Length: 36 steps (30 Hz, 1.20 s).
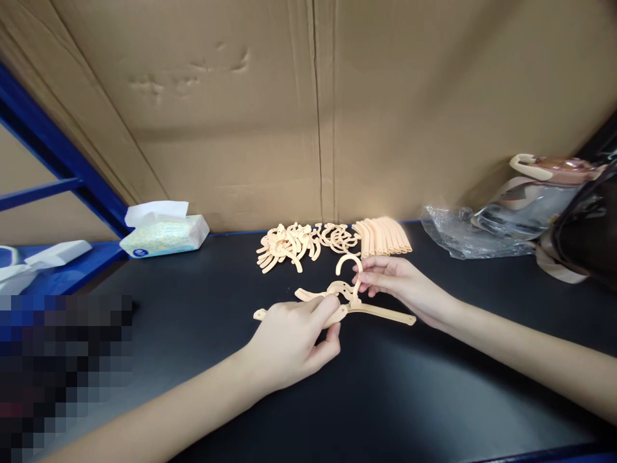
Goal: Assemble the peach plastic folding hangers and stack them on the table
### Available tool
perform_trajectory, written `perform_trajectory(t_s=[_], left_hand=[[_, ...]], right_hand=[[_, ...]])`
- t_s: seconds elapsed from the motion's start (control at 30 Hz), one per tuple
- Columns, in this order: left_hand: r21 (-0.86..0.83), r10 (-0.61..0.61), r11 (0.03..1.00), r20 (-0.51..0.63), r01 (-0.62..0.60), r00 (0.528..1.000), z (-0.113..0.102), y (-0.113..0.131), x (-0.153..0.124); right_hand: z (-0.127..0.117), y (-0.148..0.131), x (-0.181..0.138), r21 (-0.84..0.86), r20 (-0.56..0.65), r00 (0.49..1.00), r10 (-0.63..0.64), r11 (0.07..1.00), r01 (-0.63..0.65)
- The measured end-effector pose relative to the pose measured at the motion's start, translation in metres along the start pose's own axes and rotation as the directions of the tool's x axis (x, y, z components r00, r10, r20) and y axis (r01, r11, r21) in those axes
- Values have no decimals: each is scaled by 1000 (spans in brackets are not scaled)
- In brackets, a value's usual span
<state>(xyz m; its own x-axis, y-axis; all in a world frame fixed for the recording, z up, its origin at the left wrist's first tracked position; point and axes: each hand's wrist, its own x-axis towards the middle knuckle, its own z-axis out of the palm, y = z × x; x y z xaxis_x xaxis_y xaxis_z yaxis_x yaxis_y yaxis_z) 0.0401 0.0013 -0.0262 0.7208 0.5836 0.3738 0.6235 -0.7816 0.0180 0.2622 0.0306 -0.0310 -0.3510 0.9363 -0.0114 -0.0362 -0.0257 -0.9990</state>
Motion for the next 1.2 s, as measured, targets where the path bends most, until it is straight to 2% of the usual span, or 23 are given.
perform_trajectory(t_s=[0.1,0.23,0.47,0.57,0.73,0.93,1.2], left_hand=[[-13,44,999,-65,-45,997,3,-4,-2],[-40,28,999,-96,-32,995,4,-9,-4],[-100,40,994,-114,-52,993,7,-11,-3],[-120,44,991,-92,-55,995,8,-11,-3],[-137,84,987,-38,-88,996,6,-12,-1],[-197,123,972,-18,-124,992,5,-14,-1],[-224,136,966,19,-128,991,10,-16,0]], right_hand=[[-2,3,2,62,-9,999,36,997,-35],[-4,4,1,93,-24,996,82,992,-80],[-6,7,0,64,-11,998,59,996,-58],[-7,9,0,50,29,998,51,997,-52],[-6,10,-1,133,161,985,56,988,-78],[-6,10,0,111,140,990,19,993,-35],[-7,9,-1,89,136,990,33,995,-45]])
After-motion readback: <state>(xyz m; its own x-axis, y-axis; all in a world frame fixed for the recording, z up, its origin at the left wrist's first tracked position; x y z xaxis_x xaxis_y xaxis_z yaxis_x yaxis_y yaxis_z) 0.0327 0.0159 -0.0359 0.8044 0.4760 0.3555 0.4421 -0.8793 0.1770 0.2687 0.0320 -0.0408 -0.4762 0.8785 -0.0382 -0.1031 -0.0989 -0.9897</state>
